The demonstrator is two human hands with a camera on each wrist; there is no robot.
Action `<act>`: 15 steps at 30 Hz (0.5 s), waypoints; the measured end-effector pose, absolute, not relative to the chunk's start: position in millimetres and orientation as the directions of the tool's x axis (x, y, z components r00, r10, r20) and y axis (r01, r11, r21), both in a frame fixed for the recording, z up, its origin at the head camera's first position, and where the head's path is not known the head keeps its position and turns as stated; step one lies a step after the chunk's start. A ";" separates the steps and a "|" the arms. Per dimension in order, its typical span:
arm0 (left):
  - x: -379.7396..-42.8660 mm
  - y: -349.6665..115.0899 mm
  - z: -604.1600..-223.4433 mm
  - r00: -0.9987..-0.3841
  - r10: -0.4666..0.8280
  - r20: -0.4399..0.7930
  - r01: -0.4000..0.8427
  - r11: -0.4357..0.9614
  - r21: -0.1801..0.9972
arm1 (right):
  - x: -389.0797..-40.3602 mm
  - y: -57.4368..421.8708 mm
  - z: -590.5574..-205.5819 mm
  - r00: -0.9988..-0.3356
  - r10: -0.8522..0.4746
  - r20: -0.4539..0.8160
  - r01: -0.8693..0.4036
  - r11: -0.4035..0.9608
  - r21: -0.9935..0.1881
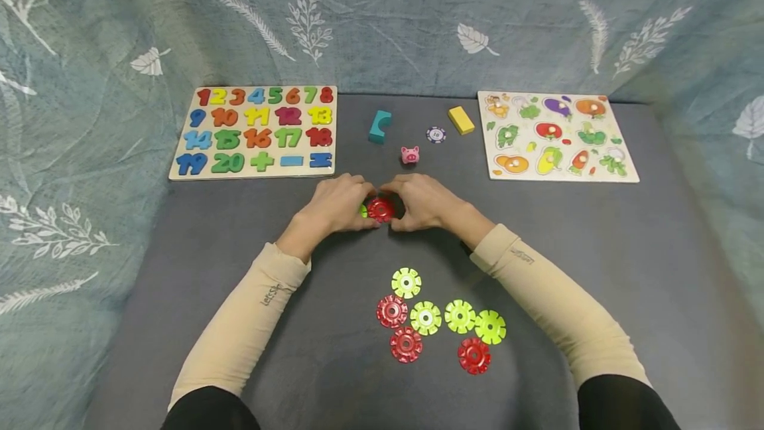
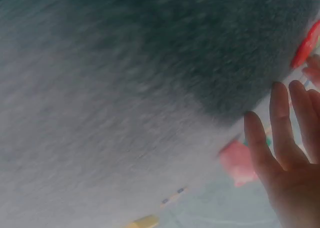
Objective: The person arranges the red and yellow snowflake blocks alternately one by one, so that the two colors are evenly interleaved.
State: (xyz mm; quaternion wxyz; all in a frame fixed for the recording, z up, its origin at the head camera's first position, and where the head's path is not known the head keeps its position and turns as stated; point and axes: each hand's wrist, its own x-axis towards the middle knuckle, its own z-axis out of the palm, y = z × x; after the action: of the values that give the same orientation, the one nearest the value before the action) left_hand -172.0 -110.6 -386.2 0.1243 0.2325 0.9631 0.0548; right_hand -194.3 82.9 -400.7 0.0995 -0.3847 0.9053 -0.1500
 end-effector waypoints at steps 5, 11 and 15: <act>-174.1 -102.4 -389.9 -0.857 0.472 -0.206 0.448 0.881 0.155 | -193.6 93.6 -401.7 -0.705 -0.708 -0.038 -0.650 0.667 -0.365; -175.5 -96.6 -391.9 -0.855 0.479 -0.198 0.460 0.877 0.137 | -192.3 102.6 -402.7 -0.718 -0.696 -0.020 -0.642 0.674 -0.365; -176.4 -95.6 -392.5 -0.853 0.481 -0.204 0.463 0.877 0.132 | -190.9 107.1 -401.4 -0.729 -0.683 -0.035 -0.627 0.688 -0.367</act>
State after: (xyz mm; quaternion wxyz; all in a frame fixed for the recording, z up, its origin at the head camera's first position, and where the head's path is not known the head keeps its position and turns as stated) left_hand -176.4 -95.6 -392.5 0.1158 0.2454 0.9617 0.0388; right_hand -190.9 107.1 -401.4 0.0847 -0.3580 0.9146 -0.1675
